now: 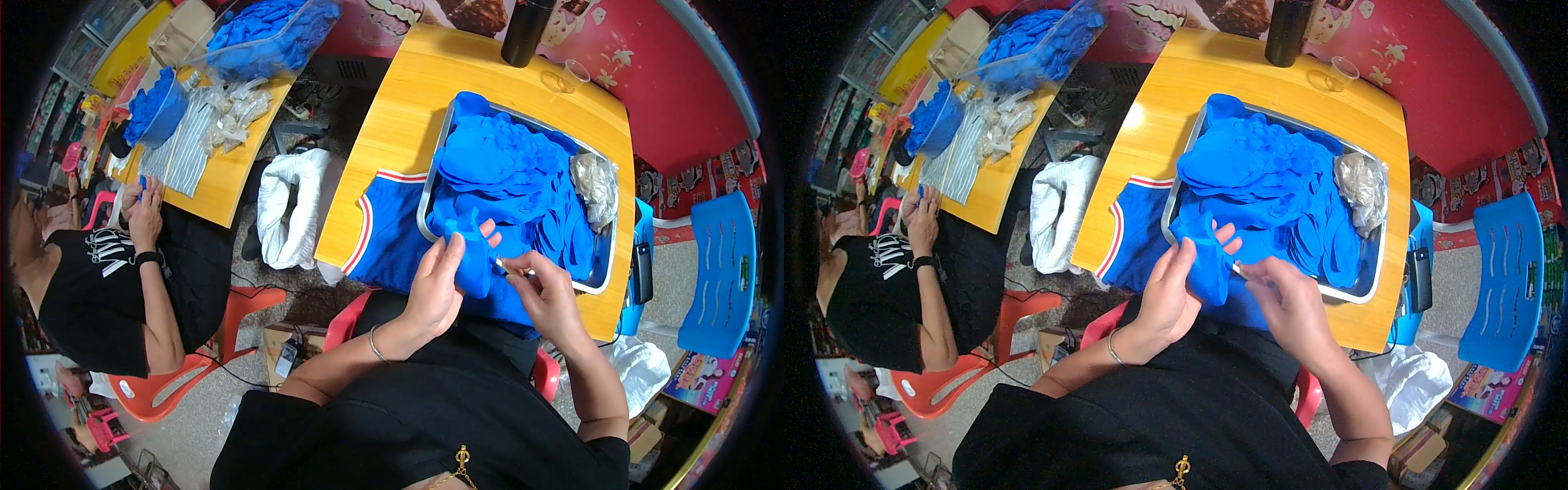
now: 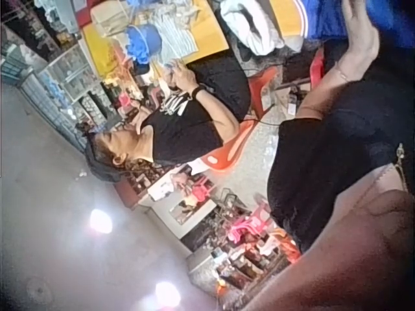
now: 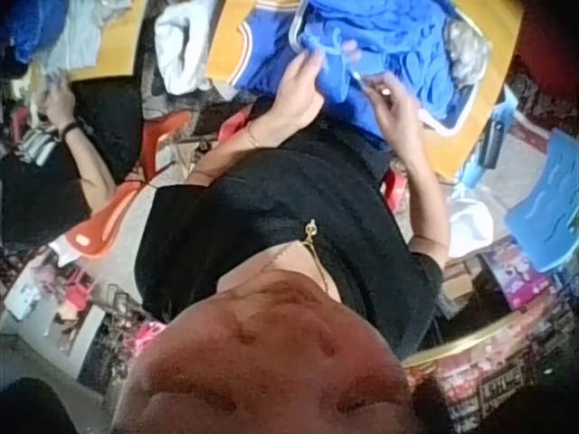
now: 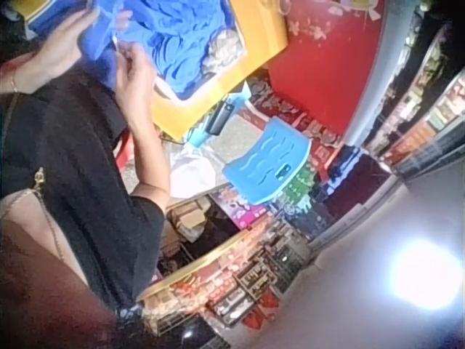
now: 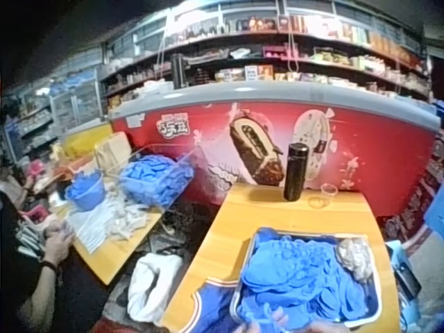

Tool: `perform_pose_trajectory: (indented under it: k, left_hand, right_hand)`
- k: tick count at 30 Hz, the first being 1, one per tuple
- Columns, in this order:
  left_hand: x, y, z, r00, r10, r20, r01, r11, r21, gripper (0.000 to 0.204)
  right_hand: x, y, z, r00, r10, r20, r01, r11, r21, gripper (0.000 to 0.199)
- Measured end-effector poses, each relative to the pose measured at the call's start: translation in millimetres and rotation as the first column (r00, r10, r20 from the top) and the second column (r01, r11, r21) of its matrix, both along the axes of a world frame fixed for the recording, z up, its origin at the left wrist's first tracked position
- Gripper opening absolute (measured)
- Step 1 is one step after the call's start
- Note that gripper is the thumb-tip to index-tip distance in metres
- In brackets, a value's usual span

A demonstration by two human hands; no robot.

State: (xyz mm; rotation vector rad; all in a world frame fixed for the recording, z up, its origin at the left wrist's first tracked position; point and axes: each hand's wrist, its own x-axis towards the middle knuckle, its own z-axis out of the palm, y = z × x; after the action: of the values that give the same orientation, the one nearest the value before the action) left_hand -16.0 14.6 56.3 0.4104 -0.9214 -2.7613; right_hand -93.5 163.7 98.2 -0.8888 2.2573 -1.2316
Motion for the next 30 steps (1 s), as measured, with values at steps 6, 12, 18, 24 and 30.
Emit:
perform_pose_trajectory:
  k: [6,12,18,24,30]
  left_hand:
    - [1,-2,3,0.997,-0.079,-0.005,0.079,0.986,0.147,0.041]
    - [-8,-9,17,0.987,-0.154,-0.051,0.162,0.932,0.325,0.037]
    - [-12,-1,39,0.979,-0.2,-0.049,0.203,0.903,0.378,0.03]
    - [-10,5,10,0.958,-0.28,0.054,0.235,0.883,0.407,0.03]
    - [-15,-1,12,0.973,-0.229,-0.031,0.224,0.904,0.365,0.038]
  right_hand:
    - [-9,-1,20,0.989,0.024,-0.148,-0.011,0.996,0.084,0.015]
    - [-22,1,49,0.954,0.072,-0.291,-0.051,0.995,0.08,0.019]
    - [-28,5,62,0.843,0.205,-0.498,-0.066,0.957,0.282,0.019]
    - [-19,18,65,0.813,0.203,-0.546,-0.041,0.955,0.294,0.021]
    - [-31,20,66,0.836,0.231,-0.499,-0.074,0.947,0.314,0.02]
